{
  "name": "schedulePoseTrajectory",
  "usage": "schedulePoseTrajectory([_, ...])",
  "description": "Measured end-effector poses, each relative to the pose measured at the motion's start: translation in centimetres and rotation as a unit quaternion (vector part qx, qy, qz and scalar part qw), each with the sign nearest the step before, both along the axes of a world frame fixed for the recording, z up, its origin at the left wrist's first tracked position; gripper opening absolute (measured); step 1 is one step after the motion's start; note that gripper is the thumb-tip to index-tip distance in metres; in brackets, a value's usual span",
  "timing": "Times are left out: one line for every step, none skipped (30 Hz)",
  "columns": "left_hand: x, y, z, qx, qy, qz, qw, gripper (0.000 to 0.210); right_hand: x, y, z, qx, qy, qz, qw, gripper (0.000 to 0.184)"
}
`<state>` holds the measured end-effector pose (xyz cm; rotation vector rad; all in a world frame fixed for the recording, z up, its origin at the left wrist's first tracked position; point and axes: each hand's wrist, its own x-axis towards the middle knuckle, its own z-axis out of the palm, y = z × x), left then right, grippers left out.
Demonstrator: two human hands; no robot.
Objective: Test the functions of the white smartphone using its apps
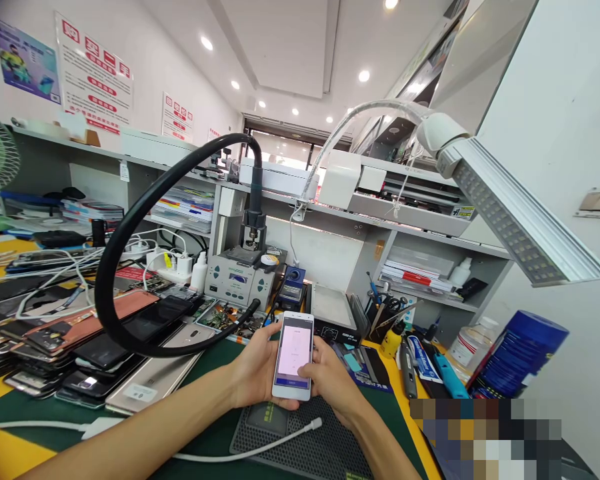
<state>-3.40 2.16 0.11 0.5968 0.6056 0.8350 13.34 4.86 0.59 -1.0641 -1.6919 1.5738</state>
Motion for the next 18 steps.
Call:
schedulePoseTrajectory([-0.01, 0.00, -0.01, 0.000, 0.001, 0.001, 1.000, 0.066, 0.02, 0.00, 0.02, 0.001, -0.001, 0.000, 1.000, 0.060])
schedulePoseTrajectory([-0.02, 0.00, 0.01, 0.001, 0.000, 0.001, 1.000, 0.066, 0.01, -0.03, 0.11, 0.000, 0.000, -0.001, 1.000, 0.060])
schedulePoseTrajectory([-0.02, 0.00, 0.05, 0.002, -0.001, 0.000, 1.000, 0.066, -0.01, -0.10, 0.23, -0.004, 0.002, -0.003, 1.000, 0.059])
schedulePoseTrajectory([-0.02, -0.01, 0.10, 0.003, -0.002, -0.002, 1.000, 0.065, -0.06, -0.20, 0.37, -0.009, 0.004, -0.005, 1.000, 0.058])
schedulePoseTrajectory([-0.01, -0.02, 0.16, 0.003, -0.003, -0.004, 1.000, 0.065, -0.12, -0.30, 0.52, -0.015, 0.006, -0.008, 1.000, 0.057])
schedulePoseTrajectory([0.00, -0.03, 0.23, 0.002, -0.003, -0.005, 1.000, 0.066, -0.18, -0.41, 0.64, -0.019, 0.007, -0.010, 1.000, 0.055])
schedulePoseTrajectory([0.02, -0.03, 0.29, 0.001, -0.002, -0.003, 1.000, 0.066, -0.25, -0.49, 0.73, -0.022, 0.008, -0.012, 1.000, 0.054])
schedulePoseTrajectory([0.04, -0.03, 0.34, -0.001, -0.001, 0.000, 1.000, 0.066, -0.32, -0.56, 0.79, -0.023, 0.009, -0.012, 1.000, 0.053])
schedulePoseTrajectory([0.05, -0.02, 0.37, -0.003, 0.000, 0.003, 1.000, 0.066, -0.39, -0.59, 0.81, -0.022, 0.011, -0.012, 1.000, 0.053])
schedulePoseTrajectory([0.06, -0.01, 0.38, -0.005, 0.000, 0.004, 1.000, 0.065, -0.45, -0.59, 0.81, -0.022, 0.013, -0.013, 1.000, 0.053])
schedulePoseTrajectory([0.07, 0.00, 0.37, -0.006, -0.002, 0.003, 1.000, 0.065, -0.50, -0.57, 0.78, -0.025, 0.016, -0.015, 0.999, 0.052])
schedulePoseTrajectory([0.08, 0.03, 0.34, -0.007, -0.004, 0.002, 1.000, 0.064, -0.55, -0.52, 0.75, -0.032, 0.019, -0.017, 0.999, 0.051])
schedulePoseTrajectory([0.08, 0.05, 0.30, -0.008, -0.006, 0.001, 1.000, 0.064, -0.60, -0.47, 0.73, -0.042, 0.022, -0.021, 0.999, 0.050])
schedulePoseTrajectory([0.07, 0.08, 0.26, -0.009, -0.007, 0.001, 1.000, 0.064, -0.64, -0.43, 0.73, -0.052, 0.026, -0.025, 0.998, 0.049])
schedulePoseTrajectory([0.07, 0.11, 0.21, -0.010, -0.006, 0.001, 1.000, 0.063, -0.68, -0.40, 0.75, -0.062, 0.030, -0.028, 0.997, 0.048])
schedulePoseTrajectory([0.06, 0.14, 0.16, -0.010, -0.005, 0.004, 1.000, 0.063, -0.72, -0.40, 0.79, -0.070, 0.034, -0.031, 0.996, 0.046])
schedulePoseTrajectory([0.06, 0.17, 0.13, -0.010, -0.004, 0.006, 1.000, 0.062, -0.77, -0.42, 0.86, -0.076, 0.039, -0.033, 0.996, 0.045])
schedulePoseTrajectory([0.05, 0.20, 0.10, -0.009, -0.003, 0.007, 1.000, 0.062, -0.82, -0.47, 0.96, -0.079, 0.042, -0.034, 0.995, 0.043])
